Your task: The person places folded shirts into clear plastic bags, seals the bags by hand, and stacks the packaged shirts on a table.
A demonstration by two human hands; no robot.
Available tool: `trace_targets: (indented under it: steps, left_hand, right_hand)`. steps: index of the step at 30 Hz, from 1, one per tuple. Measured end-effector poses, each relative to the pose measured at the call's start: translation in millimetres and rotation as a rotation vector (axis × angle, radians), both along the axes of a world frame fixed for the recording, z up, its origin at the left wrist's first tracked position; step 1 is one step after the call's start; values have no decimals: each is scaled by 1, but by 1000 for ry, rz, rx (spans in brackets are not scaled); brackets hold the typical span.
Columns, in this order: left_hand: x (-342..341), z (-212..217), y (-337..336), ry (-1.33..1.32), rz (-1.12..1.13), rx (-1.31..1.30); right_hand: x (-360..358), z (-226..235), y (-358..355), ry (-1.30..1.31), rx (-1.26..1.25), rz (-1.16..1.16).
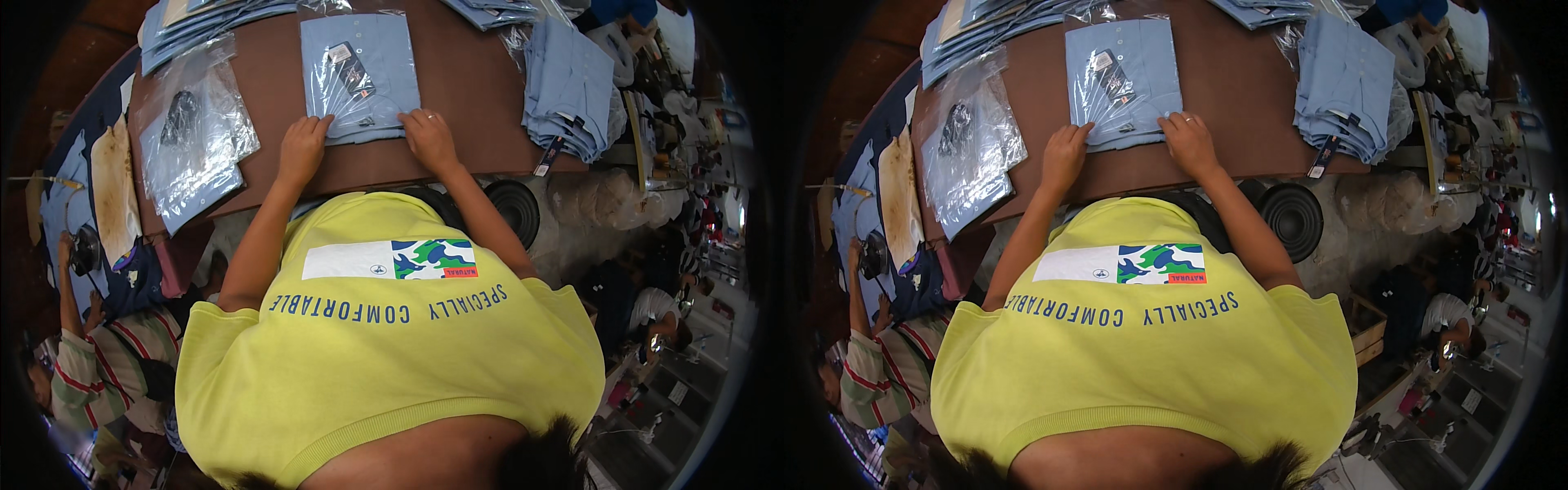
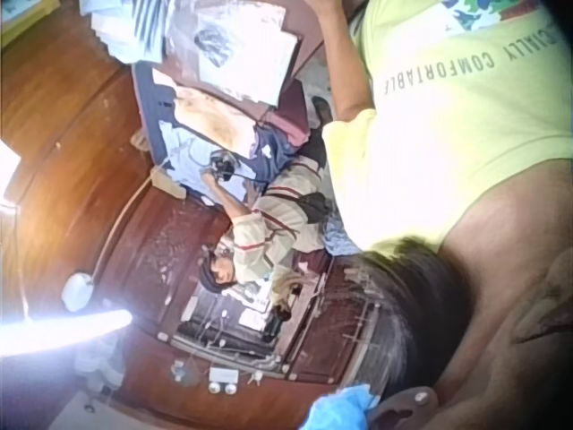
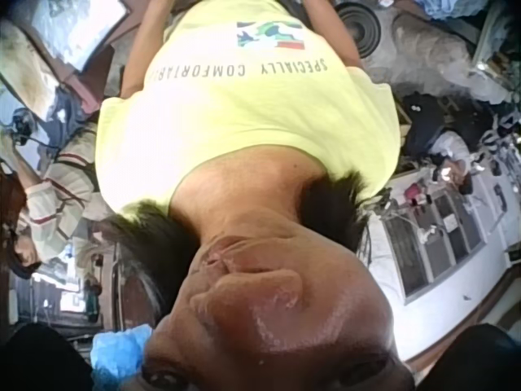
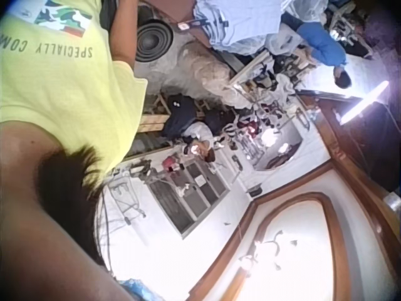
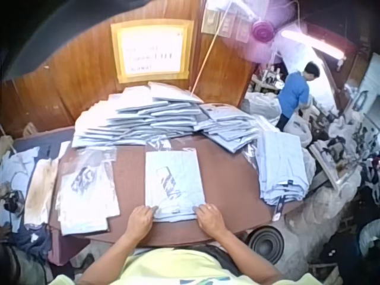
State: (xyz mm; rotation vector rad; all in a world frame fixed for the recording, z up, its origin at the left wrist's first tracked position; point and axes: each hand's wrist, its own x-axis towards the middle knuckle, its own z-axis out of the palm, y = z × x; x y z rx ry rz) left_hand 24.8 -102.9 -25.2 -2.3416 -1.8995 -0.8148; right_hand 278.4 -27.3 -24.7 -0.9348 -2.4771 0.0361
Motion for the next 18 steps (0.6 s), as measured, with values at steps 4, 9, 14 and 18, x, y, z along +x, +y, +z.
trace_targets:
  steps: [4, 9, 14, 18]
  left_hand:
    - [4, 3, -5, 59, 31, 19]
    - [5, 3, -10, -14, -27, 171]
    - [-1, -4, -8, 57, -24, 164]
    - [3, 1, -3, 77, 44, 168]
  right_hand:
    - [-1, 6, -2, 33, 49, 69]
    - [2, 6, -11, 9, 11, 74]
    - [-7, -4, -1, 47, 195, 117]
    - [-12, -7, -4, -37, 115, 45]
